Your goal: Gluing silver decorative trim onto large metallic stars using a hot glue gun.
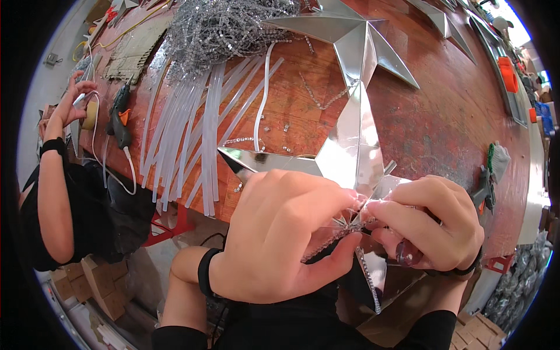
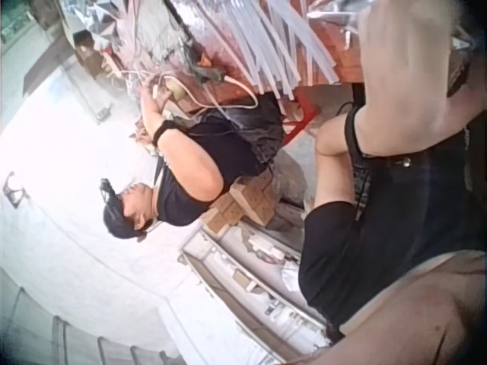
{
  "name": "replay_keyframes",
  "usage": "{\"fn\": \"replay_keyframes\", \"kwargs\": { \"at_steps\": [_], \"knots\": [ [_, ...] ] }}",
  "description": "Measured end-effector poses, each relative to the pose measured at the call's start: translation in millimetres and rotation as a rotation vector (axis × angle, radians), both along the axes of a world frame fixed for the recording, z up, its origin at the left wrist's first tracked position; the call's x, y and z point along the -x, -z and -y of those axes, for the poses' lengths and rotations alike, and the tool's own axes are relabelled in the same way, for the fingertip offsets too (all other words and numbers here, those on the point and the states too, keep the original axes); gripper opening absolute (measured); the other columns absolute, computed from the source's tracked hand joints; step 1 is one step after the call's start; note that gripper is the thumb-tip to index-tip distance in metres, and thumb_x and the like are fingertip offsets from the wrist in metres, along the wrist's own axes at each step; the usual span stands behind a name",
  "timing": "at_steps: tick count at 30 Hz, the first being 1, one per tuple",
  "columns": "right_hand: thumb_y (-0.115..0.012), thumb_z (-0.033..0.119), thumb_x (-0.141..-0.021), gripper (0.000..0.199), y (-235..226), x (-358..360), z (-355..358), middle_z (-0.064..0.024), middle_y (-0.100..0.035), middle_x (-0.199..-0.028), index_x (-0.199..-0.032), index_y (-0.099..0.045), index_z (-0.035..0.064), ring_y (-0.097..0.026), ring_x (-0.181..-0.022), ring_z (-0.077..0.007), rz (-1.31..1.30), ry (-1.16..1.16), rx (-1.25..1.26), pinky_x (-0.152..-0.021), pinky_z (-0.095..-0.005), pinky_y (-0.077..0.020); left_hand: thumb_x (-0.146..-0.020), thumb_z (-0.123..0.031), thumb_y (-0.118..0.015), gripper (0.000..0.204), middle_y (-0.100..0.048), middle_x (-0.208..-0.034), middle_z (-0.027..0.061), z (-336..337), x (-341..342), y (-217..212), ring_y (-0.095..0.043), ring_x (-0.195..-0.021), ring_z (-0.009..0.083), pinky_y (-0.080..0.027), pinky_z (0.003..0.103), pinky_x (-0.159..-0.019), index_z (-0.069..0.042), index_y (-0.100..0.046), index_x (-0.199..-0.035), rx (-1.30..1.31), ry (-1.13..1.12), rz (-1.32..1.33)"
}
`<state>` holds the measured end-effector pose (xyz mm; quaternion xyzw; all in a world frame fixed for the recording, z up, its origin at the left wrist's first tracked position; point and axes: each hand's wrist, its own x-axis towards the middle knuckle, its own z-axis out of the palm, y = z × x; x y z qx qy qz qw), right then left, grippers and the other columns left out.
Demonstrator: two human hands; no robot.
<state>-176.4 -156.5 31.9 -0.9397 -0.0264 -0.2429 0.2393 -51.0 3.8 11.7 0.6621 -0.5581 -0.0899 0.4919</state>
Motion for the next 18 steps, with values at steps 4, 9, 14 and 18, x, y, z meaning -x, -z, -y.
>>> {"fn": "replay_keyframes", "kwargs": {
  "at_steps": [4,9,14,18],
  "knots": [
    [-0.072,0.012,-0.067,0.015,-2.3,0.4,1.8,-0.0033,-0.057,-0.070,-0.081,-0.066,0.0095,-0.057,-0.055,-0.0166,-0.046,-0.032,0.021,-0.049,-0.0262,-0.0450,-0.063,0.006,-0.073,0.043,-0.060,-0.095,0.0133,1.0,-1.7,-2.4,-0.059,-0.088,0.0248,-0.048,0.033,-0.075,0.000,-0.056,-0.101,0.070,0.015,0.024],
    [-0.072,0.019,-0.075,0.017,-2.1,2.3,-2.1,-0.0030,-0.060,-0.068,-0.085,-0.064,0.0086,-0.055,-0.052,-0.0164,0.020,0.024,0.040,-0.047,-0.0260,-0.0415,-0.060,0.009,-0.072,0.039,-0.063,-0.095,0.0097,-1.0,-3.2,0.1,-0.060,-0.092,0.0289,-0.049,0.041,-0.082,-0.005,-0.063,-0.095,0.086,0.119,0.067],
    [-0.074,0.023,-0.073,0.028,-0.7,1.9,-4.5,-0.0032,-0.059,-0.063,-0.094,-0.061,0.0081,-0.050,-0.047,-0.0162,0.122,0.028,-0.006,-0.044,-0.0257,-0.0356,-0.060,0.011,-0.069,0.042,-0.063,-0.093,0.0061,-4.9,-2.8,-1.7,-0.060,-0.093,0.0293,-0.049,0.046,-0.085,-0.006,-0.063,-0.097,0.087,0.142,0.125],
    [-0.076,0.022,-0.070,0.033,0.5,1.0,-4.1,-0.0034,-0.058,-0.061,-0.095,-0.060,0.0072,-0.046,-0.044,-0.0158,0.149,-0.007,-0.010,-0.043,-0.0255,-0.0320,-0.060,0.012,-0.068,0.043,-0.063,-0.092,0.0064,-5.6,-1.7,-2.4,-0.061,-0.091,0.0297,-0.049,0.046,-0.086,-0.005,-0.062,-0.099,0.093,0.135,0.141]
  ]
}}
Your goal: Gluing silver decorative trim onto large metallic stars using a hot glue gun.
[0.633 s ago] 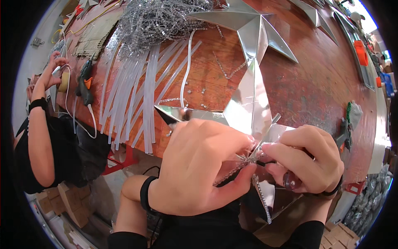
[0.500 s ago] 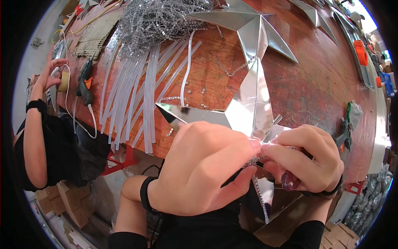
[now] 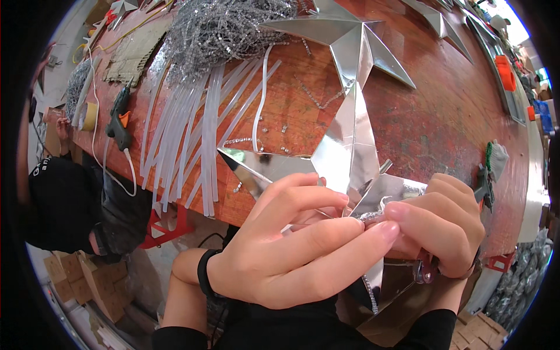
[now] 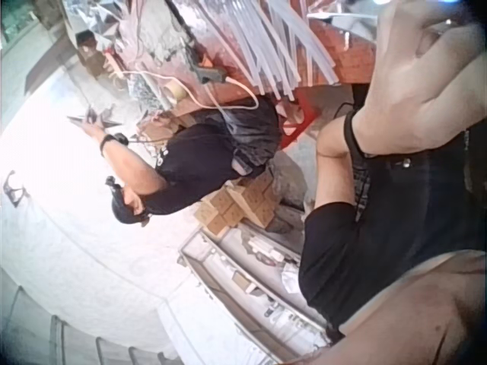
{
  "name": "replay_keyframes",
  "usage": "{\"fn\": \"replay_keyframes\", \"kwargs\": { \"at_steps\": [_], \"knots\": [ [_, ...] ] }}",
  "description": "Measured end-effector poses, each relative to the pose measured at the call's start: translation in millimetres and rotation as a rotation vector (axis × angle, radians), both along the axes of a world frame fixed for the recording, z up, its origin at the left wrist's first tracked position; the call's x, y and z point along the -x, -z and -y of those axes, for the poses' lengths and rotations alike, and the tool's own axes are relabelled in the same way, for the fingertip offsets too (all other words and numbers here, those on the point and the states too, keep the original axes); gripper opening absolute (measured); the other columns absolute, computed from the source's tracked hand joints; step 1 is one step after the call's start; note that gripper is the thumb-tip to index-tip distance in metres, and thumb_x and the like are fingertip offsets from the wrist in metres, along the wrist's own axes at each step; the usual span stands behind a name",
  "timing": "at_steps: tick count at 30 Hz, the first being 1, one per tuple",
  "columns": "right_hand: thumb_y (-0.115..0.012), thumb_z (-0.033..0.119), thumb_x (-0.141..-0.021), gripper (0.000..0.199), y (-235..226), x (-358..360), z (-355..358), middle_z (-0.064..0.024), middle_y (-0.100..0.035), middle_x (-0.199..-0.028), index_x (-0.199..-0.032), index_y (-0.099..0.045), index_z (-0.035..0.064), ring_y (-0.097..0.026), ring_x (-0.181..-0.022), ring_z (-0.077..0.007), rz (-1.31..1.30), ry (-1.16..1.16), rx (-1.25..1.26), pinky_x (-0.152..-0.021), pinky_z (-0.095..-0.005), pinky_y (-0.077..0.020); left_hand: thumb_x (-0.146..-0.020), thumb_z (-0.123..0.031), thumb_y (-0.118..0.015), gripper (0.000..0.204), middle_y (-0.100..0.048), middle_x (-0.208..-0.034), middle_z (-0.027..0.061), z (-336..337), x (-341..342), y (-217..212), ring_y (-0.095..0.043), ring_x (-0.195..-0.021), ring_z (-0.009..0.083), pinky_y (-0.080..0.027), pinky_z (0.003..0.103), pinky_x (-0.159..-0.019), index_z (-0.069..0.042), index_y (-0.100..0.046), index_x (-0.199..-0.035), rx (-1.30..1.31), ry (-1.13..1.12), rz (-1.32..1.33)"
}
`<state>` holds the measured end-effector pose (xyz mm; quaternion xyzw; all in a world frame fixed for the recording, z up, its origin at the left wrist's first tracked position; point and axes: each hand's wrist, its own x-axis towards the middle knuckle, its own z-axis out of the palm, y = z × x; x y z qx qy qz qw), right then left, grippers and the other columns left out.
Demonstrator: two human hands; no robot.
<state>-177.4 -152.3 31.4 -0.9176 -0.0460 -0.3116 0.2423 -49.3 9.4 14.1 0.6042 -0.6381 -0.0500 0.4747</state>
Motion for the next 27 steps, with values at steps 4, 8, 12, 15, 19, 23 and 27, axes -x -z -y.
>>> {"fn": "replay_keyframes", "kwargs": {
  "at_steps": [4,8,12,15,19,23,27],
  "knots": [
    [-0.078,0.018,-0.067,0.037,-10,2,6,-0.0035,-0.058,-0.060,-0.097,-0.060,0.0050,-0.047,-0.044,-0.0155,-0.056,0.024,0.058,-0.043,-0.0256,-0.0327,-0.061,0.011,-0.065,0.043,-0.064,-0.089,0.0077,8,4,0,-0.061,-0.090,0.0301,-0.048,0.044,-0.086,-0.002,-0.061,-0.102,0.045,-0.014,-0.063],
    [-0.080,0.015,-0.066,0.049,-10,1,18,-0.0069,-0.063,-0.067,-0.108,-0.060,-0.0001,-0.057,-0.051,-0.0179,-0.107,-0.159,-0.215,-0.046,-0.0274,-0.0409,-0.070,0.000,-0.055,0.051,-0.065,-0.086,0.0147,6,-6,-6,-0.060,-0.088,0.0295,-0.046,0.042,-0.086,0.003,-0.045,-0.120,-0.151,0.065,0.050],
    [-0.079,0.014,-0.062,0.063,-36,13,46,-0.0082,-0.066,-0.091,-0.120,-0.056,0.0016,-0.063,-0.071,-0.0142,-0.261,-0.044,-0.333,-0.058,-0.0230,-0.0451,-0.075,-0.014,-0.068,0.038,-0.060,-0.088,0.0134,6,2,22,-0.058,-0.081,0.0271,-0.049,0.044,-0.081,0.001,-0.052,-0.105,0.375,-0.176,-0.316],
    [-0.078,0.027,-0.068,0.081,-33,37,79,-0.0151,-0.058,-0.110,-0.135,-0.039,0.0036,-0.059,-0.095,-0.0236,-0.535,0.055,-0.149,-0.081,-0.0304,-0.0453,-0.081,-0.026,-0.065,0.038,-0.051,-0.080,0.0118,-6,-12,15,-0.054,-0.078,0.0251,-0.046,0.040,-0.073,-0.002,-0.044,-0.102,0.457,-0.291,-0.378],
    [-0.066,0.045,-0.078,0.086,-31,49,87,-0.0194,-0.050,-0.122,-0.141,-0.026,0.0017,-0.050,-0.108,-0.0330,-0.807,0.213,0.081,-0.093,-0.0386,-0.0390,-0.086,-0.026,-0.060,0.027,-0.040,-0.076,0.0063,-36,-40,28,-0.046,-0.078,0.0200,-0.036,0.032,-0.069,-0.005,-0.043,-0.086,0.492,-0.539,-0.205],
    [-0.060,0.038,-0.085,0.066,-27,38,92,-0.0185,-0.056,-0.111,-0.134,-0.036,-0.0004,-0.054,-0.097,-0.0350,-0.783,0.083,-0.019,-0.086,-0.0393,-0.0432,-0.081,-0.015,-0.069,0.023,-0.048,-0.080,0.0069,-42,-40,48,-0.046,-0.073,0.0166,-0.036,0.026,-0.065,-0.003,-0.050,-0.081,0.375,-0.654,-0.101],
    [-0.059,0.024,-0.086,0.032,-17,21,86,-0.0152,-0.060,-0.091,-0.109,-0.055,0.0012,-0.059,-0.084,-0.0324,-0.709,-0.095,-0.081,-0.076,-0.0390,-0.0472,-0.079,-0.003,-0.070,0.027,-0.055,-0.078,0.0083,-48,-40,73,-0.051,-0.075,0.0180,-0.042,0.028,-0.063,0.002,-0.058,-0.103,0.370,-0.799,-0.070]
  ]
}}
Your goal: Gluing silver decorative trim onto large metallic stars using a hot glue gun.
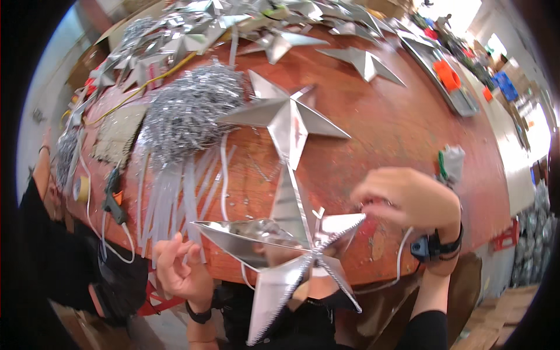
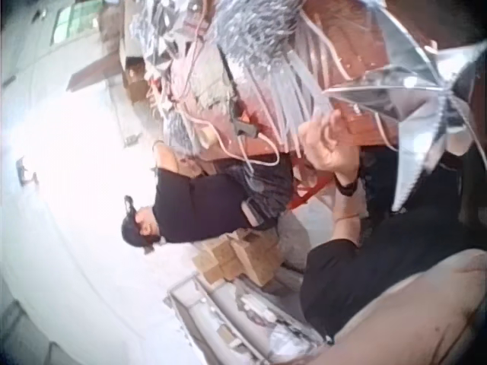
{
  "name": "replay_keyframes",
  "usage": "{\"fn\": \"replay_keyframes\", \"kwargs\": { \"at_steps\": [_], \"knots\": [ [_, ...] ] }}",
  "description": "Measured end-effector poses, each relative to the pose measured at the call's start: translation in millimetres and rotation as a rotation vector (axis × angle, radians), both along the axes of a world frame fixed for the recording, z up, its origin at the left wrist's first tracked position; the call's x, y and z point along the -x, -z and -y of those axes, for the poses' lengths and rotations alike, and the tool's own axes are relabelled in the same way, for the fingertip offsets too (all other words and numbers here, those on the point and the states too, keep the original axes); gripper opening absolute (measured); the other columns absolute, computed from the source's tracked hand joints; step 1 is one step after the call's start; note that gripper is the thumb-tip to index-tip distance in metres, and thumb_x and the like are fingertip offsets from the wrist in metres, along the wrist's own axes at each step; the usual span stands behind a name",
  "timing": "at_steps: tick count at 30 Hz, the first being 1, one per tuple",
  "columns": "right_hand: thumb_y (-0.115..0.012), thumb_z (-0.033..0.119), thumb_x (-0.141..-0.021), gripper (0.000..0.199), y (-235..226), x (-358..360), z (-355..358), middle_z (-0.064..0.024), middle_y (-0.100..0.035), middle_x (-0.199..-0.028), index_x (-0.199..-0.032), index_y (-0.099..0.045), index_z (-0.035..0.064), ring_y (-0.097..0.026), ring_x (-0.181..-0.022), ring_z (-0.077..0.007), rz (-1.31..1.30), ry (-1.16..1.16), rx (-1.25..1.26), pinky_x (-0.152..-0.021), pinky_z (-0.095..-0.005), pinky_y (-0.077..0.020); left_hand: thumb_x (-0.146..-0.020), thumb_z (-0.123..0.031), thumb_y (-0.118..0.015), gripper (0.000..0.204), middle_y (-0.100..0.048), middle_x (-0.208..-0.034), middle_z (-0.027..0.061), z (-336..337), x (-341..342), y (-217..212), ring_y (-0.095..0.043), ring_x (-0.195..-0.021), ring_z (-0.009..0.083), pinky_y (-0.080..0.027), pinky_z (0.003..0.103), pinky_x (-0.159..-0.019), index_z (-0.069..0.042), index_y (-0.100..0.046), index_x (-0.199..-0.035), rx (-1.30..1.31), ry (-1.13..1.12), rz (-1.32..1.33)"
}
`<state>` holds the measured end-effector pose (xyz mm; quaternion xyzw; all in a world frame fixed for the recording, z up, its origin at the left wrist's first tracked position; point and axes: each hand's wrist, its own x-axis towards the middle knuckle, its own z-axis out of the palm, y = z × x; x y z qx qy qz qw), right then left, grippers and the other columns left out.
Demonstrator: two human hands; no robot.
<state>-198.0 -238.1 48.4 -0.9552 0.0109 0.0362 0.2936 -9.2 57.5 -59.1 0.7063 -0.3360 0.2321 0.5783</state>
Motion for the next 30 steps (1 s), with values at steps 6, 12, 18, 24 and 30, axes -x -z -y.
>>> {"fn": "replay_keyframes", "kwargs": {
  "at_steps": [6,12,18,24,30],
  "knots": [
    [-0.066,0.017,-0.083,0.014,-12,-16,-11,-0.0083,-0.060,-0.071,-0.084,-0.060,0.0036,-0.058,-0.060,-0.0201,-0.125,-0.045,-0.297,-0.056,-0.0305,-0.0450,-0.084,-0.008,-0.065,0.015,-0.054,-0.074,0.0060,16,-5,7,-0.052,-0.069,0.0179,-0.043,0.032,-0.070,-0.001,-0.057,-0.094,-0.102,0.117,0.046],
    [-0.059,0.015,-0.089,0.018,2,-15,-10,-0.0096,-0.060,-0.072,-0.076,-0.054,0.0025,-0.058,-0.061,-0.0245,-0.059,0.026,-0.380,-0.056,-0.0315,-0.0440,-0.076,-0.006,-0.074,0.020,-0.050,-0.069,0.0065,21,-2,7,-0.047,-0.058,0.0221,-0.037,0.031,-0.052,-0.006,-0.055,-0.084,-0.160,0.296,0.014],
    [-0.063,0.026,-0.085,0.031,29,-31,-10,-0.0090,-0.045,-0.061,-0.066,-0.051,0.0056,-0.046,-0.055,-0.0279,0.257,-0.136,-0.195,-0.050,-0.0355,-0.0359,-0.073,-0.009,-0.077,0.025,-0.048,-0.062,0.0054,19,-1,9,-0.046,-0.052,0.0197,-0.035,0.030,-0.046,-0.006,-0.052,-0.073,-0.142,0.339,-0.027],
    [-0.075,0.027,-0.075,0.031,31,-44,-37,-0.0048,-0.055,-0.066,-0.082,-0.053,0.0055,-0.052,-0.055,-0.0183,-0.045,0.146,-0.263,-0.051,-0.0289,-0.0420,-0.083,-0.011,-0.064,0.037,-0.046,-0.055,0.0072,-14,19,5,-0.044,-0.048,0.0188,-0.032,0.028,-0.044,-0.005,-0.039,-0.056,-0.072,0.459,-0.144],
    [-0.072,0.012,-0.078,0.046,57,-41,-33,-0.0015,-0.056,-0.070,-0.117,-0.049,0.0032,-0.048,-0.057,-0.0058,-0.020,0.214,-0.571,-0.051,-0.0228,-0.0393,-0.071,-0.035,-0.073,0.042,-0.059,-0.083,0.0113,-44,61,-9,-0.059,-0.066,0.0215,-0.048,0.028,-0.060,0.000,-0.059,-0.090,-0.349,0.992,-0.720]
  ]
}}
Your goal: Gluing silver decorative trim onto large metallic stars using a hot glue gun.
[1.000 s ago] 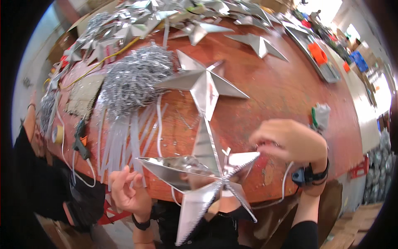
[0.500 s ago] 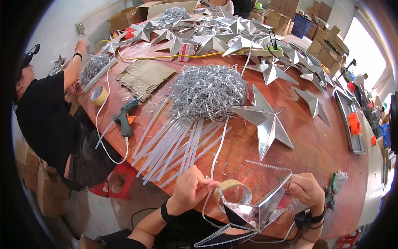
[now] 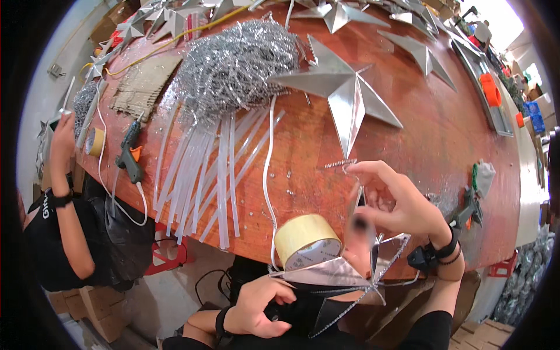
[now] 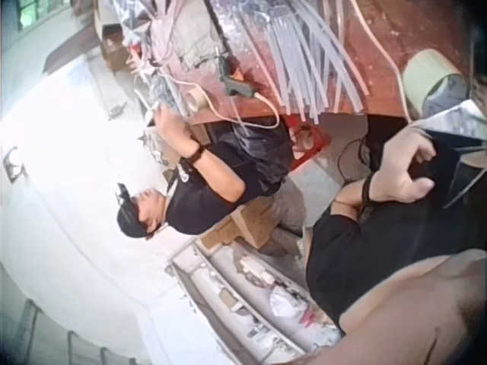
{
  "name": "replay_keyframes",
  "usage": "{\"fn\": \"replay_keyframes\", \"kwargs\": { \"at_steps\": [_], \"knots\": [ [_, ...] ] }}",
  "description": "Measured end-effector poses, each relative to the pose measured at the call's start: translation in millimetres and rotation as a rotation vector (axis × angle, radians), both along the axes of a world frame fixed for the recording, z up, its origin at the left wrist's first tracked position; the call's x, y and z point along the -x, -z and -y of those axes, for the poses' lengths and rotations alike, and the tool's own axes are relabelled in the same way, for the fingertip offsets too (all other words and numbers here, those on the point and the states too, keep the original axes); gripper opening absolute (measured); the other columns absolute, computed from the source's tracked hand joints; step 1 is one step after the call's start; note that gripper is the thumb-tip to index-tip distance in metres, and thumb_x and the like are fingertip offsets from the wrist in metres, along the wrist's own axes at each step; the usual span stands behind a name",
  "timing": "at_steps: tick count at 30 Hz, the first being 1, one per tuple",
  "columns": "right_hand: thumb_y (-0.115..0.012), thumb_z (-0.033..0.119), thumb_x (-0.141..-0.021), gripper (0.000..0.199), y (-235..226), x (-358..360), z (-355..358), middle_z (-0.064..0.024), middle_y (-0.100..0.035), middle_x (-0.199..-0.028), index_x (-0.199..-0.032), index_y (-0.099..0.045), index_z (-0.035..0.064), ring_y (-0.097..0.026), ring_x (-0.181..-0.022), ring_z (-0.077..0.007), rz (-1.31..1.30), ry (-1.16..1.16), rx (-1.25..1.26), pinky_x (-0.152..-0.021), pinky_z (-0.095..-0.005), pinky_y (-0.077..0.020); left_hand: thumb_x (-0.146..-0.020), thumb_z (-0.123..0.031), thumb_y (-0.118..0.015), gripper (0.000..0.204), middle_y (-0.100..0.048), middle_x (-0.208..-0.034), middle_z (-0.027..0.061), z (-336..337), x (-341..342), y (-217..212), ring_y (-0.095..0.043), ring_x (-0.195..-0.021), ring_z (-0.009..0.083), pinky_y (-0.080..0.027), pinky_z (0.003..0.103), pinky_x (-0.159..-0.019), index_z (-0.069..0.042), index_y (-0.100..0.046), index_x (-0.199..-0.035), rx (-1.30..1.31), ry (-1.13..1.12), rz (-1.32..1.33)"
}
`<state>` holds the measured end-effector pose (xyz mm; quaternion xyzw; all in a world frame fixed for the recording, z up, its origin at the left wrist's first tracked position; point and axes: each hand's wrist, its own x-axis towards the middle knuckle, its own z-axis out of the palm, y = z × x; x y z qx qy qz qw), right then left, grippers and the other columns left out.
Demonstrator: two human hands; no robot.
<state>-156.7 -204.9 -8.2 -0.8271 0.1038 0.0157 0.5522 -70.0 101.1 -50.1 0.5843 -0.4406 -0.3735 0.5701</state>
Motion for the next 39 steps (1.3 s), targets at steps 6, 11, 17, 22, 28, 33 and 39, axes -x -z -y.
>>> {"fn": "replay_keyframes", "kwargs": {
  "at_steps": [6,11,17,22,28,33,39],
  "knots": [
    [-0.065,0.007,-0.085,0.019,-1,1,6,-0.0009,-0.052,-0.093,-0.099,-0.052,0.0023,-0.051,-0.086,-0.0061,-0.036,-0.025,-0.566,-0.071,-0.0208,-0.0424,-0.071,-0.028,-0.072,0.044,-0.056,-0.095,0.0156,1,16,6,-0.056,-0.073,0.0205,-0.045,0.030,-0.068,0.002,-0.051,-0.095,-0.016,-0.205,0.068],
    [-0.065,0.010,-0.084,0.019,3,7,13,-0.0027,-0.050,-0.089,-0.092,-0.049,0.0037,-0.048,-0.077,-0.0055,0.080,-0.008,-0.692,-0.066,-0.0211,-0.0401,-0.075,-0.033,-0.070,0.057,-0.043,-0.119,0.0240,32,-23,22,-0.052,-0.099,0.0293,-0.044,0.037,-0.085,0.005,-0.041,-0.107,0.341,-0.457,0.450],
    [-0.059,0.016,-0.088,0.021,6,1,8,-0.0043,-0.044,-0.087,-0.092,-0.041,0.0067,-0.029,-0.048,-0.0002,0.346,0.129,-0.999,-0.035,-0.0141,-0.0235,-0.081,-0.069,-0.045,0.097,-0.026,-0.137,0.0247,51,-38,36,-0.036,-0.126,0.0317,-0.030,0.042,-0.104,0.010,-0.025,-0.135,0.226,-0.192,0.122],
    [-0.055,0.017,-0.091,0.020,16,-4,-3,-0.0046,-0.042,-0.087,-0.091,-0.037,0.0096,-0.033,-0.050,-0.0030,0.347,0.286,-0.943,-0.036,-0.0148,-0.0296,-0.084,-0.055,-0.057,0.097,-0.037,-0.138,0.0233,55,-24,17,-0.038,-0.128,0.0281,-0.027,0.042,-0.108,0.006,-0.004,-0.139,0.122,-0.285,-0.172],
    [-0.053,0.010,-0.090,0.016,28,-2,-12,-0.0033,-0.043,-0.086,-0.090,-0.037,0.0083,-0.044,-0.068,-0.0078,0.297,0.288,-0.660,-0.054,-0.0203,-0.0425,-0.095,-0.045,-0.030,0.061,-0.045,-0.131,0.0189,21,-31,-3,-0.049,-0.115,0.0294,-0.037,0.041,-0.096,0.000,-0.030,-0.135,0.239,-0.716,-0.539],
    [-0.050,0.008,-0.090,0.010,15,-1,-12,-0.0033,-0.043,-0.087,-0.093,-0.041,0.0049,-0.045,-0.076,-0.0083,0.353,0.171,-0.360,-0.071,-0.0222,-0.0406,-0.090,-0.053,-0.035,0.066,-0.044,-0.131,0.0236,3,-29,-23,-0.053,-0.109,0.0331,-0.042,0.043,-0.090,-0.003,-0.031,-0.133,0.251,-0.965,-0.143],
    [-0.056,0.019,-0.086,0.021,-27,3,-12,-0.0147,-0.051,-0.090,-0.094,-0.052,-0.0002,-0.053,-0.079,-0.0287,0.165,0.038,0.656,-0.071,-0.0359,-0.0434,-0.072,-0.023,-0.068,0.032,-0.056,-0.101,0.0080,-4,-38,-53,-0.057,-0.091,0.0275,-0.047,0.037,-0.075,-0.010,-0.055,-0.098,0.277,-0.671,1.062]
  ]
}}
